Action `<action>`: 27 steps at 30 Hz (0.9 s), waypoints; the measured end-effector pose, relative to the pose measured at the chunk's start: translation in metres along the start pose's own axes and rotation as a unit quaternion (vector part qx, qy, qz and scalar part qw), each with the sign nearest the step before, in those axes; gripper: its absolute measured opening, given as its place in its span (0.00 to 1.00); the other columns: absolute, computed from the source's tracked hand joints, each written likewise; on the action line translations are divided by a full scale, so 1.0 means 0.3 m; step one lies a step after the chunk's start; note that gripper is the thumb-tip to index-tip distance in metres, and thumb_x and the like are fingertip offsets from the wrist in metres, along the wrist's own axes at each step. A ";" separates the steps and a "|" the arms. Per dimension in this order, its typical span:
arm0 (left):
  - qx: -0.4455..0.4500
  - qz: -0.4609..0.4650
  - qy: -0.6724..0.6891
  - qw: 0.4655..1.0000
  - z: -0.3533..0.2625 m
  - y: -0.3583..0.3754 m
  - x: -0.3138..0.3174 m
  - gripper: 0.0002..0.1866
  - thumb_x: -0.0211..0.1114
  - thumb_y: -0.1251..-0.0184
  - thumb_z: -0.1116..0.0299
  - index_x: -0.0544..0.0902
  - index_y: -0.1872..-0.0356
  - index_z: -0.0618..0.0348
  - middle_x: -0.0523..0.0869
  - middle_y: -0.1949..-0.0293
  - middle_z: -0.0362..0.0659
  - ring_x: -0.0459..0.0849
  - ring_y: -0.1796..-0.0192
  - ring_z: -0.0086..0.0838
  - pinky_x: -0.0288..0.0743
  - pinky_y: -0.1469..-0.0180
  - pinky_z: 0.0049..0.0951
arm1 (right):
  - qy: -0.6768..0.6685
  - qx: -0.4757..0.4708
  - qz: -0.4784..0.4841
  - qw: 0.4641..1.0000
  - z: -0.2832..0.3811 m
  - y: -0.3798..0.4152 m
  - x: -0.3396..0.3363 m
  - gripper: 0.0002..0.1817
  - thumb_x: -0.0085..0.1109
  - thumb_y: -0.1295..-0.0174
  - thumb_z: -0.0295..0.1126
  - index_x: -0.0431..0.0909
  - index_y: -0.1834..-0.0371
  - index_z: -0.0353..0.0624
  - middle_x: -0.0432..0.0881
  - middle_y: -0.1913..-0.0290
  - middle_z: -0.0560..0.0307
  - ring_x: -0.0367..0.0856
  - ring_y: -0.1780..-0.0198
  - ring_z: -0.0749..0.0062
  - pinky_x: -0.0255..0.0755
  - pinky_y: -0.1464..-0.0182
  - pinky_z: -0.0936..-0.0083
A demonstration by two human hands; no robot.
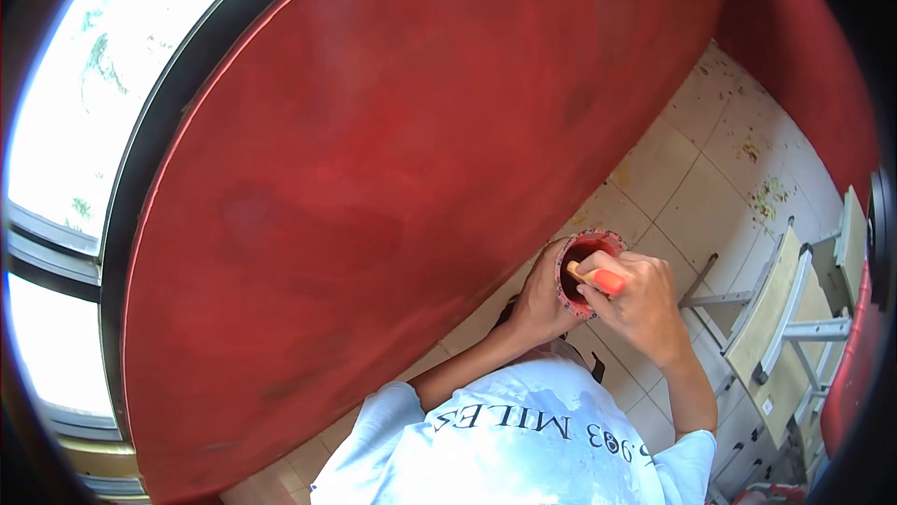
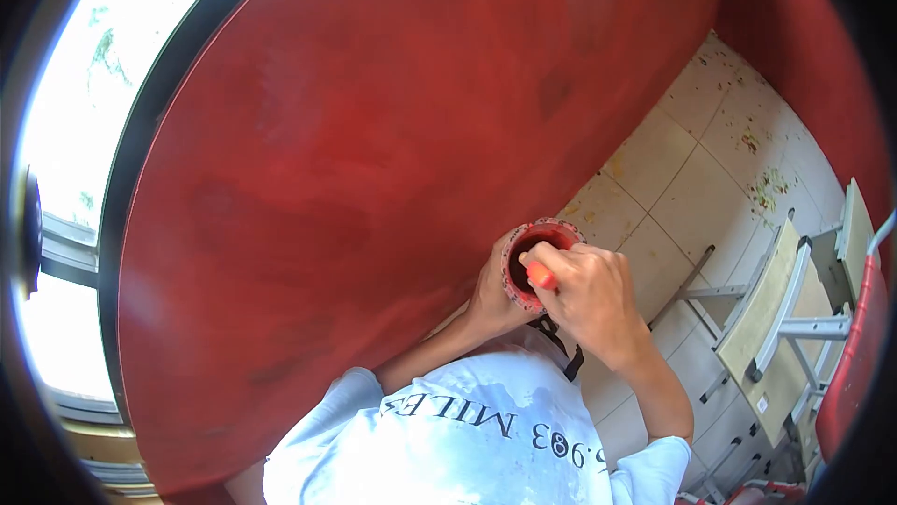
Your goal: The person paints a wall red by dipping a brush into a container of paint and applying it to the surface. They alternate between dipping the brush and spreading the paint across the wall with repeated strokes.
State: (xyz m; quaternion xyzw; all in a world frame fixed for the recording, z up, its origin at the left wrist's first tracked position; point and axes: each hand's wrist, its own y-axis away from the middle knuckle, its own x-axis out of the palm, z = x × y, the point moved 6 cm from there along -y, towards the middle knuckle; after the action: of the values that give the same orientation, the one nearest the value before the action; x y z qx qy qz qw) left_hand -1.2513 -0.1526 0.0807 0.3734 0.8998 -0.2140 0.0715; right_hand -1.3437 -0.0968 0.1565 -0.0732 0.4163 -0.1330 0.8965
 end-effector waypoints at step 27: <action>-0.051 0.056 0.102 0.992 0.305 -0.222 0.268 0.40 0.76 0.62 0.74 0.62 0.45 0.62 0.75 0.50 0.47 0.76 0.49 0.33 0.69 0.46 0.32 | -0.385 0.264 -0.228 0.855 -0.507 0.066 -0.033 0.10 0.63 0.51 0.20 0.73 0.67 0.37 0.78 0.69 0.60 0.75 0.70 0.86 0.69 0.70 0.88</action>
State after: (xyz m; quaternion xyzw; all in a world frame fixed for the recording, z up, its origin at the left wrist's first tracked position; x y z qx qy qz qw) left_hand -1.3580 -0.1830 -0.0024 0.4391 0.8898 -0.1241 0.0104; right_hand -1.4626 -0.0780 0.0612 0.0277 -0.0413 -0.3993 0.9155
